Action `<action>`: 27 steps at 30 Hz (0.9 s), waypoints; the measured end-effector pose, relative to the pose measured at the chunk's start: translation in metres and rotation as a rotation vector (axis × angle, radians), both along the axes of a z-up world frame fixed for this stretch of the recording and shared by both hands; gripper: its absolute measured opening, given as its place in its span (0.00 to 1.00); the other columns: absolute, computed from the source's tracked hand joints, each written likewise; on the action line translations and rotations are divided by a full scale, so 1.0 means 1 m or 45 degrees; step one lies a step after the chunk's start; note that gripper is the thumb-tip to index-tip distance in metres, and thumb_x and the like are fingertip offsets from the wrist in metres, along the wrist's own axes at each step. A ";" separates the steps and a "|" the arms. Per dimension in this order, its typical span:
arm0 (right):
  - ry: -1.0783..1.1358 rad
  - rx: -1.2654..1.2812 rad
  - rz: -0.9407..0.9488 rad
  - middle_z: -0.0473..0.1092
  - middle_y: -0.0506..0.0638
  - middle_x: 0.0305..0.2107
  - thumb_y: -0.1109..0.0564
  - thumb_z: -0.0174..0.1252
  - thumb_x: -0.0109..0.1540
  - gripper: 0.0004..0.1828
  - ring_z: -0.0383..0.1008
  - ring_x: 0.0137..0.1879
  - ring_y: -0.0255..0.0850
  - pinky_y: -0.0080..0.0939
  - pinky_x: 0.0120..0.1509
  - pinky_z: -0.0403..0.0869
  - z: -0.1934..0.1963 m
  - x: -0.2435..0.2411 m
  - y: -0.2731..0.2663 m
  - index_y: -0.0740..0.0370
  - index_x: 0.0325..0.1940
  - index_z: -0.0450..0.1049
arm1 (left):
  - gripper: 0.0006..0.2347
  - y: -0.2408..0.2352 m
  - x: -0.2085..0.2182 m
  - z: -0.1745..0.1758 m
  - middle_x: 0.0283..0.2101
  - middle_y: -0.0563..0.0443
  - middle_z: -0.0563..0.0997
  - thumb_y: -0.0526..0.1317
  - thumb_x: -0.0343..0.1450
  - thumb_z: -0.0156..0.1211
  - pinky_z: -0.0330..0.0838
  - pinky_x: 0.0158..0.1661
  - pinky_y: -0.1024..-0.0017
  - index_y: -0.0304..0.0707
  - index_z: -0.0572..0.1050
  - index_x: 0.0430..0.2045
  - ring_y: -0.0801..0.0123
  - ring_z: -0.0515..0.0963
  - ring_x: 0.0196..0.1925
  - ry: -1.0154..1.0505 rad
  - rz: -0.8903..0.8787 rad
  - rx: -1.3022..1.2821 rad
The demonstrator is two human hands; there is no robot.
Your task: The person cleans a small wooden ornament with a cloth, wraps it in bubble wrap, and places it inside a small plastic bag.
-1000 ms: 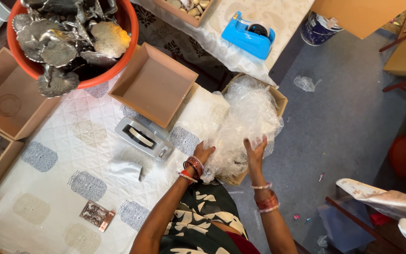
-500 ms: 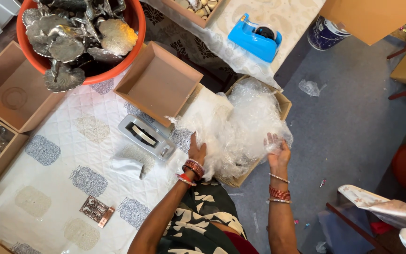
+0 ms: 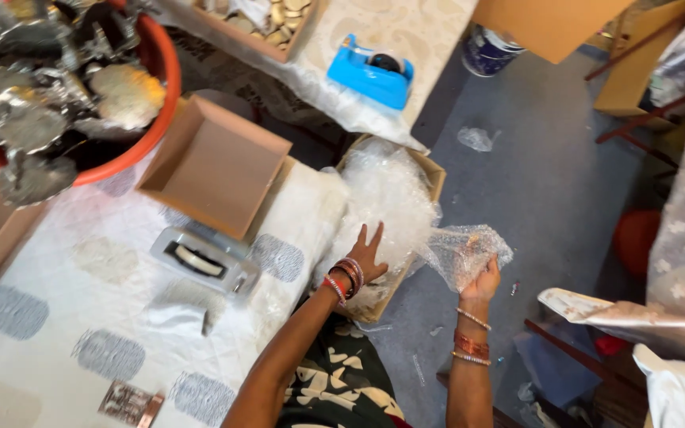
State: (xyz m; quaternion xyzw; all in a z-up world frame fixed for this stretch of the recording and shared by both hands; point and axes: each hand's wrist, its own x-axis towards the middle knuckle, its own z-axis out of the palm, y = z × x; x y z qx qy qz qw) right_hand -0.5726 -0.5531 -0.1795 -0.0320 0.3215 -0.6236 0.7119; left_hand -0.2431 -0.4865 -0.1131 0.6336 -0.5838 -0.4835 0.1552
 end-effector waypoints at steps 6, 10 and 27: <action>-0.272 -0.060 -0.008 0.63 0.62 0.68 0.40 0.41 0.74 0.28 0.63 0.71 0.59 0.73 0.75 0.58 0.109 0.025 0.035 0.57 0.72 0.65 | 0.37 -0.028 -0.035 -0.111 0.75 0.30 0.45 0.45 0.66 0.69 0.71 0.60 0.52 0.37 0.54 0.68 0.35 0.59 0.72 -0.609 -0.439 0.156; -0.365 -0.151 0.058 0.60 0.62 0.71 0.40 0.40 0.73 0.28 0.58 0.75 0.61 0.74 0.75 0.53 0.140 0.042 0.047 0.54 0.73 0.63 | 0.26 -0.030 -0.032 -0.123 0.74 0.31 0.53 0.39 0.70 0.63 0.74 0.57 0.54 0.34 0.63 0.63 0.41 0.66 0.69 -0.660 -0.395 0.036; -0.473 -0.167 0.620 0.50 0.68 0.74 0.45 0.34 0.75 0.30 0.53 0.78 0.59 0.63 0.79 0.59 0.177 0.183 0.064 0.60 0.80 0.53 | 0.23 0.093 0.048 0.102 0.57 0.41 0.74 0.42 0.68 0.69 0.60 0.63 0.50 0.40 0.69 0.57 0.51 0.70 0.65 -0.064 0.103 -1.125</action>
